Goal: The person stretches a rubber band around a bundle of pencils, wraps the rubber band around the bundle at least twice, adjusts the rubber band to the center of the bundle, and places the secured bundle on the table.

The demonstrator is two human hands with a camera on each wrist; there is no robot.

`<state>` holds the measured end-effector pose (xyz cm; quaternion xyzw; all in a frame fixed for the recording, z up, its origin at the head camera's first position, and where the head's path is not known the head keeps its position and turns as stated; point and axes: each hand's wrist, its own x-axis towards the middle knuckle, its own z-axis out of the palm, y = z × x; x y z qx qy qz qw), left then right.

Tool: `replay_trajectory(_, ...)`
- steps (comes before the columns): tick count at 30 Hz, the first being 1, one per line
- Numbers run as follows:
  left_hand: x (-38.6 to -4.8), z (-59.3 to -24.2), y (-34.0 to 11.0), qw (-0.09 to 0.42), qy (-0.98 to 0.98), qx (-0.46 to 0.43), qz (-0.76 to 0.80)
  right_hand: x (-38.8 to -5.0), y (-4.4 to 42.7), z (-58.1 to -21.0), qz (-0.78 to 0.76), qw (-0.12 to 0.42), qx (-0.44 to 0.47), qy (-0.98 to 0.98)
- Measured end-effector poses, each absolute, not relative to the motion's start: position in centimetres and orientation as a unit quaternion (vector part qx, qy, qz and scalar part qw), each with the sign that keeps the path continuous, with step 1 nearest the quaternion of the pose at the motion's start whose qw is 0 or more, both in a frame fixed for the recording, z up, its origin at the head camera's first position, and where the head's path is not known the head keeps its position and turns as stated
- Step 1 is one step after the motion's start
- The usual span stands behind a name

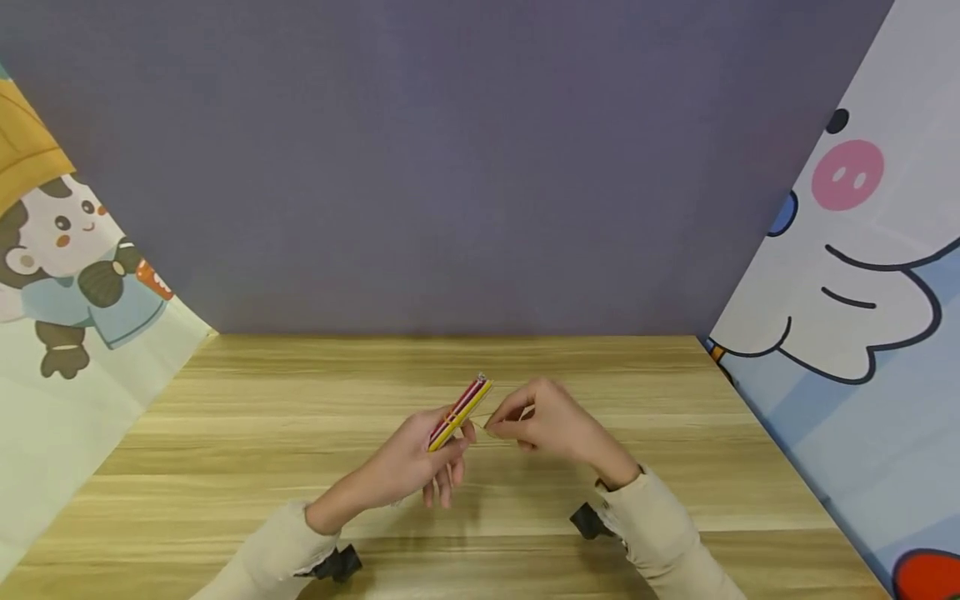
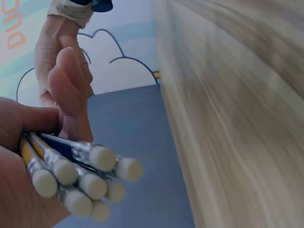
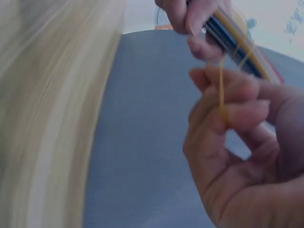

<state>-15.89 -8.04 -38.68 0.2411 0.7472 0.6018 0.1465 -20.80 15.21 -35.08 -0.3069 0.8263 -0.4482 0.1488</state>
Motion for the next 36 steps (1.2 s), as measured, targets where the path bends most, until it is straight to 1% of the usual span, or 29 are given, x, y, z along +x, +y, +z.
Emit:
replay_trajectory(2,-15.9,-38.8,-8.0,0.138,0.763,0.251,0.579,-21.4,15.5,-35.4,-0.454,0.191,-0.313,0.812)
replay_trajectory(4,-15.9,-38.9,-8.0,0.132,0.778,0.264,0.555,-21.9,15.8,-35.8,-0.453,0.221,-0.317,0.803)
replay_trajectory(7,-15.9,-39.1,-8.1,0.122,0.793,0.288,0.522,-22.2,16.1,-36.2,-0.448,0.248,-0.326,0.794)
replay_trajectory(10,-15.9,-39.4,-8.1,0.110,0.804,0.306,0.498,-22.3,16.3,-36.3,-0.434,0.260,-0.344,0.791)
replay_trajectory(13,-15.9,-39.6,-8.2,0.060,0.841,0.328,0.425,-22.3,16.4,-36.3,-0.415,0.267,-0.367,0.788)
replay_trajectory(16,-16.0,-39.9,-8.3,-0.003,0.886,0.341,0.314,-22.2,16.4,-36.6,-0.398,0.270,-0.369,0.795)
replay_trajectory(18,-16.0,-40.1,-8.4,-0.032,0.910,0.339,0.239,-22.2,16.3,-36.9,-0.383,0.258,-0.366,0.808)
replay_trajectory(20,-15.8,-40.4,-8.4,-0.044,0.926,0.328,0.182,-22.0,16.1,-37.2,-0.355,0.235,-0.366,0.828)
replay_trajectory(23,-15.5,-40.7,-8.3,-0.059,0.945,0.303,0.105,-21.5,15.3,-37.3,-0.299,0.186,-0.361,0.864)
replay_trajectory(28,-14.8,-41.5,-7.6,-0.099,0.962,0.253,-0.007,-19.8,13.5,-37.2,-0.182,0.075,-0.356,0.913)
replay_trajectory(32,-14.5,-42.1,-7.4,-0.126,0.965,0.226,-0.040,-18.4,12.4,-37.6,-0.101,-0.025,-0.394,0.913)
replay_trajectory(36,-14.8,-42.5,-7.5,-0.148,0.964,0.217,-0.043,-17.4,11.8,-37.9,-0.067,-0.105,-0.407,0.905)
